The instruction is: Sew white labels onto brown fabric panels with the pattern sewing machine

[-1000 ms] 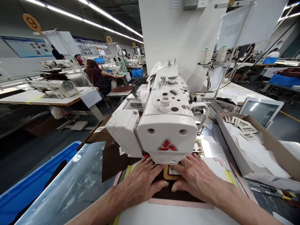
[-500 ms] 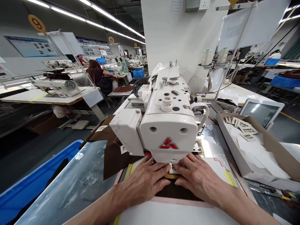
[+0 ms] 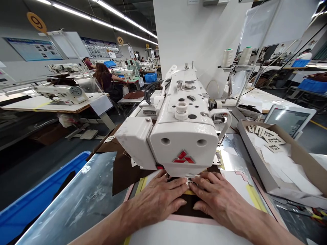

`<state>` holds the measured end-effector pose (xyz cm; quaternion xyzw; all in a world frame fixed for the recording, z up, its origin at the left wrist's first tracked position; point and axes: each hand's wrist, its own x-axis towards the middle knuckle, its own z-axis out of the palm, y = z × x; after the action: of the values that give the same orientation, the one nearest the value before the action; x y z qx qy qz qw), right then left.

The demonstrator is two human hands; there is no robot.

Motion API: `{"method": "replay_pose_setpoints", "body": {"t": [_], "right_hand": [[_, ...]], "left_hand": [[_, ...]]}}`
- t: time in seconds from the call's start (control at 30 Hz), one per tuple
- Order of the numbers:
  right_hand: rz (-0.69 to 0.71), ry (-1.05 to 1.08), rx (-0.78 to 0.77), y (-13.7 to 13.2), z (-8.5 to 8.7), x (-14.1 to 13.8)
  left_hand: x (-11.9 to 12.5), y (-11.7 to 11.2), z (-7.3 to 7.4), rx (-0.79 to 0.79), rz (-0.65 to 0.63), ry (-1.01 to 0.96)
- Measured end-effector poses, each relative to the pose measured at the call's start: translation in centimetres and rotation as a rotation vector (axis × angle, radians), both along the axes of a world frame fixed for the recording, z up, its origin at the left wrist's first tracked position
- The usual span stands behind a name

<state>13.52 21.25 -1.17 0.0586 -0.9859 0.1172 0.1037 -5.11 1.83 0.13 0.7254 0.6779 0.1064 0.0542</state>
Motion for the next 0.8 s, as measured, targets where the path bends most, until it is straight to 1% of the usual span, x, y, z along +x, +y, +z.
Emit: {"method": "replay_pose_setpoints", "body": {"t": [0.13,0.33,0.47,0.6,0.8], "right_hand": [[-0.002,0.032,0.004,0.1,-0.5,0.2],[0.017,0.057,0.023,0.2,-0.4,0.1],[0.034,0.044,0.035,0.3,-0.3,-0.1],[0.033,0.036,0.041,0.4,-0.6,-0.2],[0.026,0.025,0.052,0.4,-0.7,-0.1]], "left_hand": [[-0.3,-0.4,-0.4,0.023,-0.031,0.026],[-0.4,-0.1,-0.1,0.001,-0.056,0.045],[-0.4,-0.1,-0.1,0.064,-0.057,0.031],[-0.6,-0.5,0.0,0.077,-0.08,0.045],[-1.4,-1.8,-0.1,0.094,-0.02,0.038]]}}
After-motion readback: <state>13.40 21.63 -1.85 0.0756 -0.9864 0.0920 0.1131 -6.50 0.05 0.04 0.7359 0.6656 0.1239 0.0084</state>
